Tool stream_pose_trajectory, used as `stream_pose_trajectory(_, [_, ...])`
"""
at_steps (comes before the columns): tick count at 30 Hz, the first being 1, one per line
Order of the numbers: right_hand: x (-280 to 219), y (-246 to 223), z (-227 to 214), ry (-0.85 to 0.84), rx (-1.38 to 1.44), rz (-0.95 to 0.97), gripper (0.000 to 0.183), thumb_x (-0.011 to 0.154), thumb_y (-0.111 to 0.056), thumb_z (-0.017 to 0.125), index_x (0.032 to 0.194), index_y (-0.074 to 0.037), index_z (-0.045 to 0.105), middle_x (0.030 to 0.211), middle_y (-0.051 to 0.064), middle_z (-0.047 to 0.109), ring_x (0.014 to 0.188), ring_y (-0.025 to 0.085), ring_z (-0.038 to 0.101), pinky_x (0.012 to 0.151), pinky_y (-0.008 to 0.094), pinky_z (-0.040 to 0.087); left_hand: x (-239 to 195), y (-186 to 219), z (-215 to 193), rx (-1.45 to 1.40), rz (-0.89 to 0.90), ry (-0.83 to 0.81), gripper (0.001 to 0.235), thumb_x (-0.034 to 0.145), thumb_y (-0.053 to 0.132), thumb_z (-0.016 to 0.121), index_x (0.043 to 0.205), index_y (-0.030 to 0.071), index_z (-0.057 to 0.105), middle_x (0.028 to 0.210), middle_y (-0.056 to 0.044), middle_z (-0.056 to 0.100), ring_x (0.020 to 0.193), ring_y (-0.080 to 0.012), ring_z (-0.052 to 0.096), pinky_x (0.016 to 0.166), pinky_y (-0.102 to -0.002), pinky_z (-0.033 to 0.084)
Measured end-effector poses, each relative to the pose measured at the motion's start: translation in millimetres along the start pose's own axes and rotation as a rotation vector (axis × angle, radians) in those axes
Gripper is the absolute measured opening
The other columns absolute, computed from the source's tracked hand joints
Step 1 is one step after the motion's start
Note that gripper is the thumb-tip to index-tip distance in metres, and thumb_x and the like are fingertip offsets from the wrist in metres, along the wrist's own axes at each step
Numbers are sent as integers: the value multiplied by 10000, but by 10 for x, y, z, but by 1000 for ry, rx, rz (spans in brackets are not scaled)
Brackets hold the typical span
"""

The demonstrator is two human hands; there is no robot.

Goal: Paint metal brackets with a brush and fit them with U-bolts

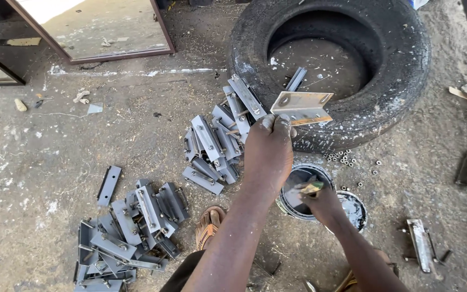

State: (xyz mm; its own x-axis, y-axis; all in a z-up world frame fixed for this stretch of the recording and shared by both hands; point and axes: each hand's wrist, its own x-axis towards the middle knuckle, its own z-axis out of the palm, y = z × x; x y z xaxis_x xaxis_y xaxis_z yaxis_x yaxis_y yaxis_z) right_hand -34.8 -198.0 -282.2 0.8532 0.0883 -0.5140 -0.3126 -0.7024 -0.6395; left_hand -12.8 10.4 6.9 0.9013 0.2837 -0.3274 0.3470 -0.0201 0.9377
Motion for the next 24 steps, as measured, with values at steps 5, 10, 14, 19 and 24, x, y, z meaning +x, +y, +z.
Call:
stream_pose_trajectory(5, [-181,-292,-231,-16,522,117,420,841,-121,778,1216,44,686,1053,242,721,880,379,740,788,527,627,45,-7,52,9,5,-31,345,1044,266,405,992,55,673,927,-176,678,958,-318,670,818,-512,532])
stream_pose_trajectory(10, [11,305,-122,101,792,267,355,882,-79,782,1071,201,675,913,352,689,807,413,728,734,545,629,118,-67,122,-26,25,-50,345,1053,252,385,1021,38,654,965,-181,669,1009,-333,662,831,-531,525])
stream_pose_trajectory(14, [72,473,-513,220,93,292,417,802,-334,813,1101,-53,734,820,177,780,760,348,778,705,528,631,136,-52,108,-19,14,-67,343,1042,277,401,1010,59,664,937,-161,678,972,-301,666,844,-523,528])
stream_pose_trajectory(19, [-327,-348,-1708,400,687,-65,281,938,-26,695,1208,26,637,996,205,678,792,349,711,724,462,604,185,-155,138,-48,29,-132,361,1023,304,411,1024,59,677,897,-173,670,939,-323,671,823,-556,501])
stream_pose_trajectory(24, [-1217,-1306,-2511,331,1056,-104,219,1013,-170,537,1202,-65,568,1214,103,627,1057,216,634,873,280,576,158,-153,234,-89,-137,-175,413,1072,296,501,755,108,687,672,-14,554,611,-128,358,612,-345,278])
